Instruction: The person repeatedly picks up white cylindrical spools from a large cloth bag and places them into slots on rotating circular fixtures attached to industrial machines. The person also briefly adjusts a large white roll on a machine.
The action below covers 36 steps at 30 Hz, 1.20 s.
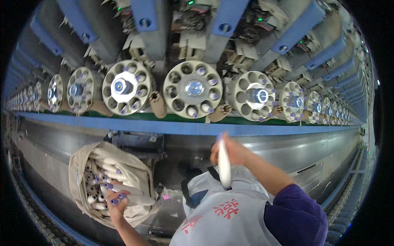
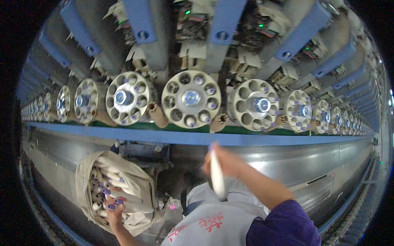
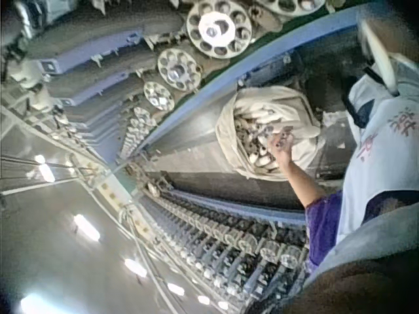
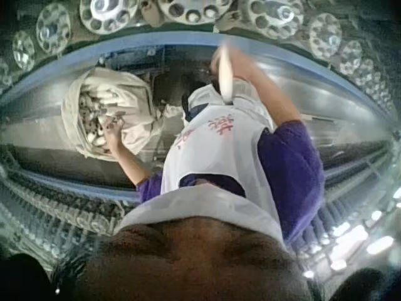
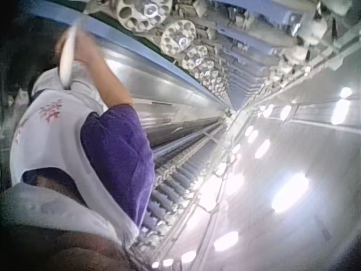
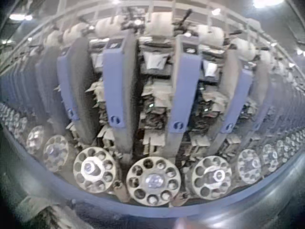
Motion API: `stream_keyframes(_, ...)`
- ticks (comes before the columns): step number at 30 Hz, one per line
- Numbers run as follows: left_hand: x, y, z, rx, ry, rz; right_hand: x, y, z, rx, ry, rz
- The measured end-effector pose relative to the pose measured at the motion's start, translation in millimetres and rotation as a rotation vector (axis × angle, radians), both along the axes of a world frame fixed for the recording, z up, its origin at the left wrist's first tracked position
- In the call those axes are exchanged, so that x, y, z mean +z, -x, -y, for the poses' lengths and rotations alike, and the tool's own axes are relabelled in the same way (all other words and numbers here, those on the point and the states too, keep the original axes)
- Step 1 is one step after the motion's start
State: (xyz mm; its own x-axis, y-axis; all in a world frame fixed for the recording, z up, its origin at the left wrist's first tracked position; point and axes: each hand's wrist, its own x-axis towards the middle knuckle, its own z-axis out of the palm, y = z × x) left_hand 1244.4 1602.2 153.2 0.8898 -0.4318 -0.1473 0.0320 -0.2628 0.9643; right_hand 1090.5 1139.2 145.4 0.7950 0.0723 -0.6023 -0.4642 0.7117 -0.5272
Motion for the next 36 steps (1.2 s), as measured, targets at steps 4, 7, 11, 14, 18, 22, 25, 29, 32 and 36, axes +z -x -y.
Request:
stream_keyframes(4,12.2,5.5,140.6,-0.025,0.243,-0.379,5.9,73.1,-19.3,0.838,0.741,0.255)
stream_keyframes(7,3.3,15.9,243.1,-0.125,0.575,-0.496,7.5,91.4,44.1,0.551,0.659,0.158)
stream_keyframes(11,6.0,45.0,366.9,-0.445,0.701,-0.741,15.6,91.9,169.6,0.111,0.252,0.194)
stream_keyframes(14,10.7,65.0,457.2,-0.593,0.813,-0.916,19.4,79.8,233.1,0.25,0.156,0.252)
stream_keyframes(18,19.6,75.6,526.1,-0.61,0.73,-0.671,26.1,63.7,279.4,0.339,0.3,0.167)
stream_keyframes(22,25.7,74.3,547.6,-0.395,0.618,-0.532,29.7,41.8,279.0,0.295,0.896,0.165)
stream_keyframes(25,27.2,73.1,561.1,-0.274,0.534,-0.411,30.7,23.9,260.3,0.05,1.097,0.299)
stream_keyframes(29,27.9,64.6,582.6,-0.057,0.616,-0.481,25.5,-13.0,250.1,-0.323,1.032,0.291)
stream_keyframes(32,27.5,51.6,591.7,0.031,0.644,-0.455,14.3,-48.3,270.7,-0.279,1.116,0.373)
stream_keyframes(36,19.7,33.6,601.4,0.068,0.427,-0.296,-2.7,-88.4,303.9,-0.162,1.305,0.467)
